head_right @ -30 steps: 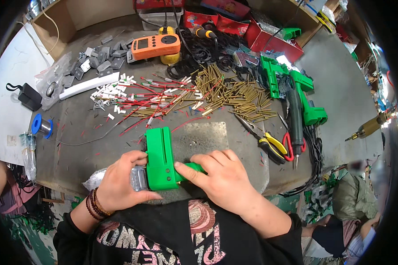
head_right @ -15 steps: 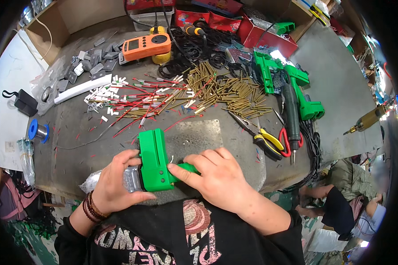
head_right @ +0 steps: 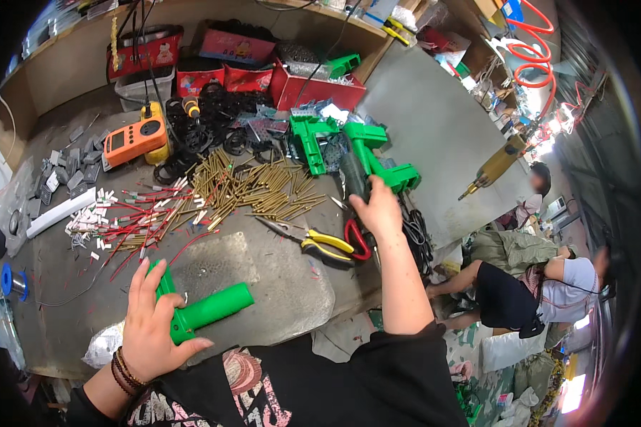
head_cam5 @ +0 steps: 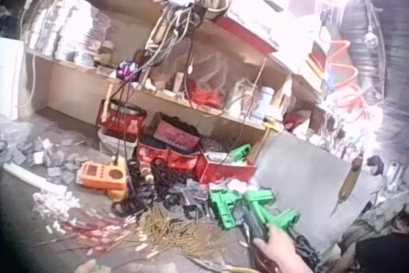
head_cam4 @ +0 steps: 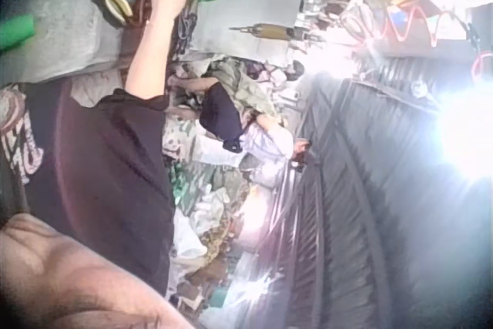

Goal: Assembling electronic components and soldering wires inside a green plastic toy gun casing at a workbench.

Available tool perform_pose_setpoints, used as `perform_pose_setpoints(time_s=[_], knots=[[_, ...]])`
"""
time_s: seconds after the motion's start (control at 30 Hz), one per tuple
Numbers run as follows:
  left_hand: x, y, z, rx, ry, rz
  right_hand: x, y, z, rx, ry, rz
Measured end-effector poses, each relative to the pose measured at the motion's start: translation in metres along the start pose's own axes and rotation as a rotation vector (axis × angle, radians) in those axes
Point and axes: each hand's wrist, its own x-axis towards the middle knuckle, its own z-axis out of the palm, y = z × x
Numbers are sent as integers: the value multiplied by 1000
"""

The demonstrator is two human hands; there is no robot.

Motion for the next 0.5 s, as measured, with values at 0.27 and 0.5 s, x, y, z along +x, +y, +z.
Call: perform_pose_setpoints(time_s=[0.27, 0.5], knots=[[-2, -4, 3, -6, -7, 26, 29, 25, -17, 533, 245, -19], [-4, -4, 0, 9, 13, 9, -19, -52, -57, 1993, -484, -208]])
